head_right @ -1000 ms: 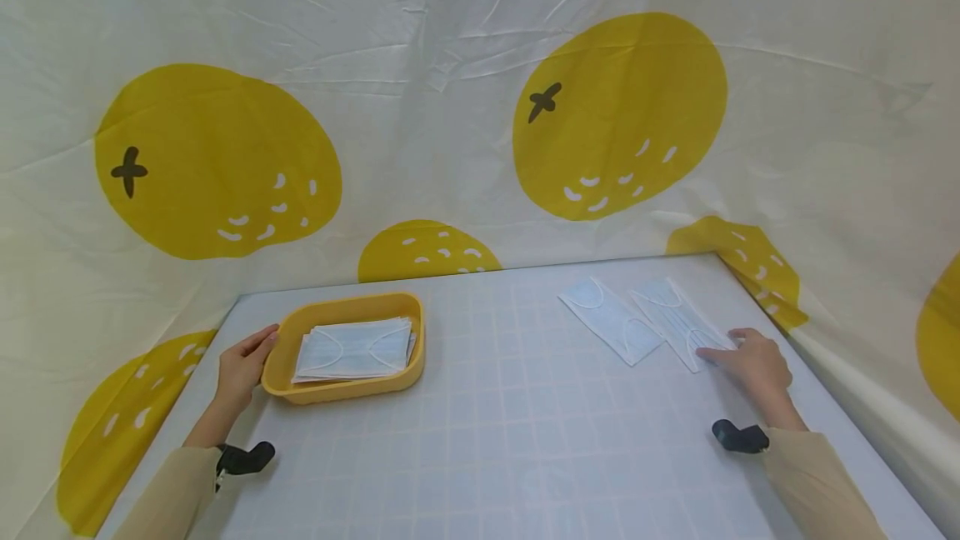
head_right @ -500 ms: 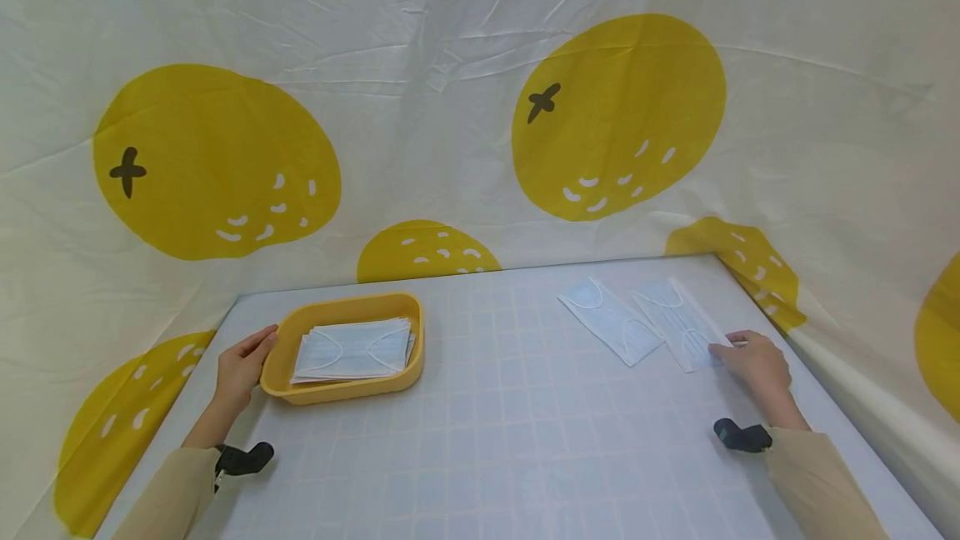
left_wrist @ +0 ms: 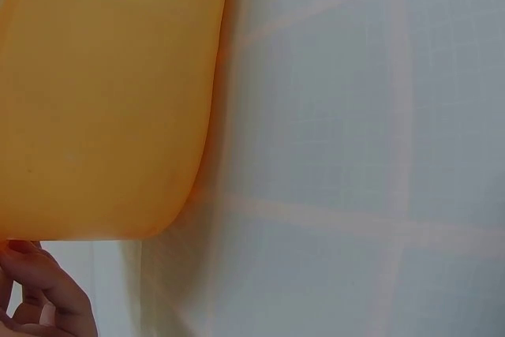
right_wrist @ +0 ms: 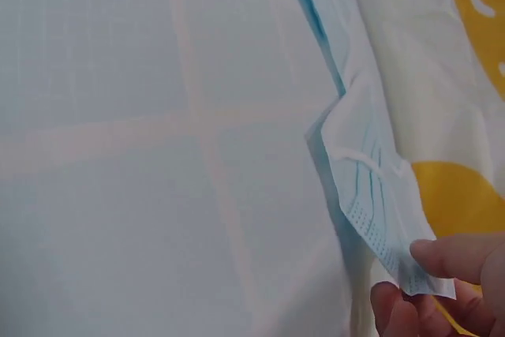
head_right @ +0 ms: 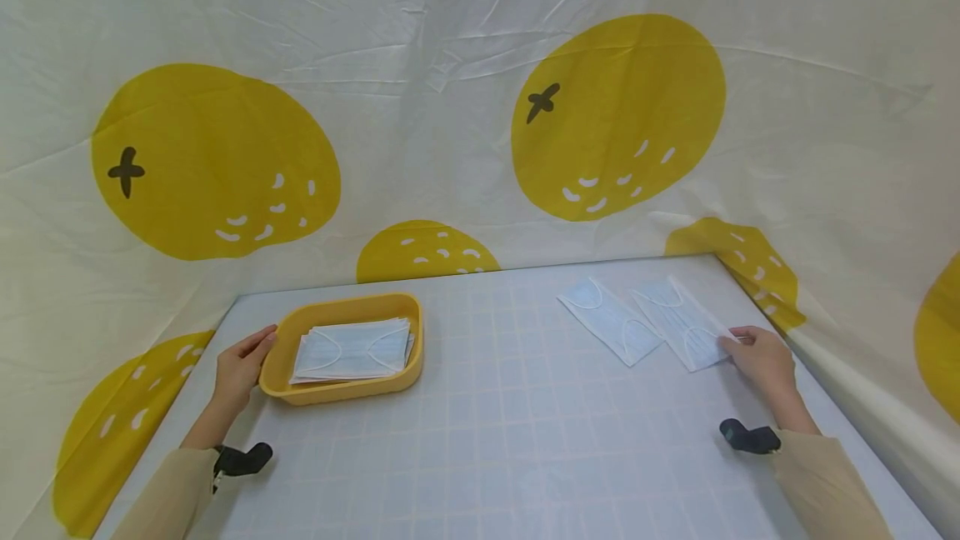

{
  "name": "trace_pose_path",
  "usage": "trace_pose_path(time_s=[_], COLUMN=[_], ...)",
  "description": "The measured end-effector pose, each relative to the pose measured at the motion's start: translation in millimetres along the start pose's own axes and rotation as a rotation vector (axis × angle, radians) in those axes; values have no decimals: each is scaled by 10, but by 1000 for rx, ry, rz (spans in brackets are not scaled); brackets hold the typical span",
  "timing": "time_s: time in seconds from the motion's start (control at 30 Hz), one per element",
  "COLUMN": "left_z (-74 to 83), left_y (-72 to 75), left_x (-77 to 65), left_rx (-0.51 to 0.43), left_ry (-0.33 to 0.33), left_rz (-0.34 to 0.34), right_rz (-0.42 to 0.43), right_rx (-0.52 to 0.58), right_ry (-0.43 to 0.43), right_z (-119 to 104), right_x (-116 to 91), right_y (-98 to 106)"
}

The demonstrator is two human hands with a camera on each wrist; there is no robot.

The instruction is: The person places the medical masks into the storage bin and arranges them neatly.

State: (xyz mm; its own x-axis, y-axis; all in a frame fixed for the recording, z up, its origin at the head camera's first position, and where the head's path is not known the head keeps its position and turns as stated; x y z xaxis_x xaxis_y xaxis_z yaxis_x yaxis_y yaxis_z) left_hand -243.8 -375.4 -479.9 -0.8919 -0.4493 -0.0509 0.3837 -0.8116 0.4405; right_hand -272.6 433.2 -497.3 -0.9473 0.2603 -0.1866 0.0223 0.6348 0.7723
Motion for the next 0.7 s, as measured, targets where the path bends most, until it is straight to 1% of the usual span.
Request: trace_pose_path(time_s=[0.13, 0.47, 0.7], left_z=[-9, -6, -5], left_y=[0, -1, 2], left_x=[5, 1, 3], left_rx=[2, 8, 9], left_ry=[10, 11, 6], left_rz=[-3, -2, -2], right_rz=[52, 201, 311], right_rx=[6, 47, 48], right_ry=[39, 39, 78], right_z=[-55, -147, -261], right_x=[-30, -72, -131], right_y=[29, 105, 201])
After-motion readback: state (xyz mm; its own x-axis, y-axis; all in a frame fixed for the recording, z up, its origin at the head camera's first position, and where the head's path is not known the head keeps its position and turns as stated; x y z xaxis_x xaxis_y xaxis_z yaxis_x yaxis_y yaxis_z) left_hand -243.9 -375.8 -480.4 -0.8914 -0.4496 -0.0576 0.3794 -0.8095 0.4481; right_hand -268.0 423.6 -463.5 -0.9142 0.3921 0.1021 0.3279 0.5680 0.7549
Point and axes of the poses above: each hand's wrist, its own x-axis towards the middle knuckle, its own y-axis out of the back of the hand, z = x × y, the point moved 7 cm from there along x, towards the middle knuckle, and after that the axes turned 3 degrees about -z, right-handed, at the moved point
